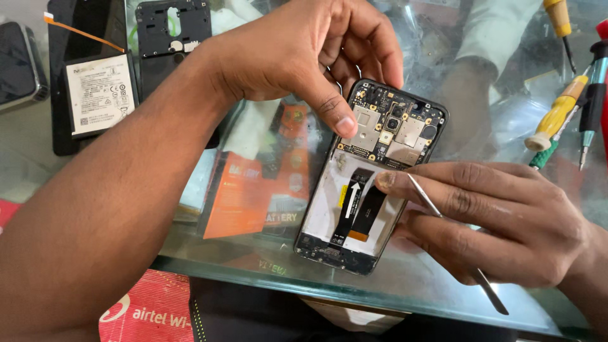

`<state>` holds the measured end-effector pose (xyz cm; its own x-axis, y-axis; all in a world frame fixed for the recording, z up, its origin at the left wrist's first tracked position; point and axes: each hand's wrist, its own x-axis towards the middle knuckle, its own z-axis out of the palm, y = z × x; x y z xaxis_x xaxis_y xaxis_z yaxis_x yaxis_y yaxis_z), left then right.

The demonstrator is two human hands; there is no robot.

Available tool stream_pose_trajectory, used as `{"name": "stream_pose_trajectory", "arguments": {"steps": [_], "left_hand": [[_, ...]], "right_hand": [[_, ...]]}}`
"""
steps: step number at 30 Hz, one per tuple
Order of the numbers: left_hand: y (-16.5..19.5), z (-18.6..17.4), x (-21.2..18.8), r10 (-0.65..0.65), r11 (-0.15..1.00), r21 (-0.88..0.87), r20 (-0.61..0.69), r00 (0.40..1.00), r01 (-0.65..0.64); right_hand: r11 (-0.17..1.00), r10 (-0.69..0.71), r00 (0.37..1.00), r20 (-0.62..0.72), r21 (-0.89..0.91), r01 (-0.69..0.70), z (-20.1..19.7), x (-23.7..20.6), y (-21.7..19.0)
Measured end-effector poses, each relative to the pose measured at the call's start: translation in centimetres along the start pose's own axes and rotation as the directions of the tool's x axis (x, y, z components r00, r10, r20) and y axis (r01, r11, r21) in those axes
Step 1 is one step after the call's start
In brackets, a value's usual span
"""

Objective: The person uses tweezers to carefully pry and lift the motherboard and camera module assembly from a disassembled smartphone. They rotate the device to access different sides and continue separating the internal components from the chassis.

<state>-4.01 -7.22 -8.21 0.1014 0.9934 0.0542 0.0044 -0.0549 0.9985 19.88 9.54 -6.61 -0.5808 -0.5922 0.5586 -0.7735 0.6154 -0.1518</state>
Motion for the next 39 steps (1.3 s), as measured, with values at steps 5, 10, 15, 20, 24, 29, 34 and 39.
{"name": "stream_pose_trajectory", "arguments": {"steps": [5,10,15,20,24,29,34,39], "left_hand": [[0.1,0.1,0.2,0.012,0.999,0.03,0.008,1.0,-0.012],[0.2,0.1,0.4,0.005,0.997,0.075,0.01,1.0,-0.005],[0.3,0.1,0.5,0.01,0.999,0.036,0.026,1.0,-0.011],[0.3,0.1,0.5,0.023,0.999,0.04,0.031,0.999,-0.024],[0.2,0.1,0.6,0.039,0.999,0.031,0.038,0.999,-0.04],[0.3,0.0,0.5,0.059,0.998,0.031,0.041,0.997,-0.06],[0.5,0.1,0.6,0.045,0.999,-0.015,0.043,0.998,-0.045],[0.5,0.1,0.6,0.038,0.999,-0.033,0.044,0.998,-0.037]], "right_hand": [[0.999,0.039,0.999,0.005,0.001,-0.039,-0.3,-0.1,-0.2],[0.998,0.06,0.998,-0.013,0.035,-0.06,-0.3,0.2,-0.2],[0.994,0.083,0.996,0.009,0.066,-0.084,-0.6,0.4,-0.2],[0.993,0.098,0.995,0.022,0.067,-0.099,-0.6,0.4,-0.2],[0.993,0.108,0.994,0.023,0.053,-0.109,-0.6,0.2,-0.2],[0.998,0.062,0.998,0.007,0.022,-0.062,-0.5,0.0,0.1],[1.0,-0.003,1.0,0.0,0.02,0.003,-0.2,-0.2,0.7],[0.998,-0.052,0.999,-0.009,0.036,0.052,-0.1,-0.1,1.0]]}}
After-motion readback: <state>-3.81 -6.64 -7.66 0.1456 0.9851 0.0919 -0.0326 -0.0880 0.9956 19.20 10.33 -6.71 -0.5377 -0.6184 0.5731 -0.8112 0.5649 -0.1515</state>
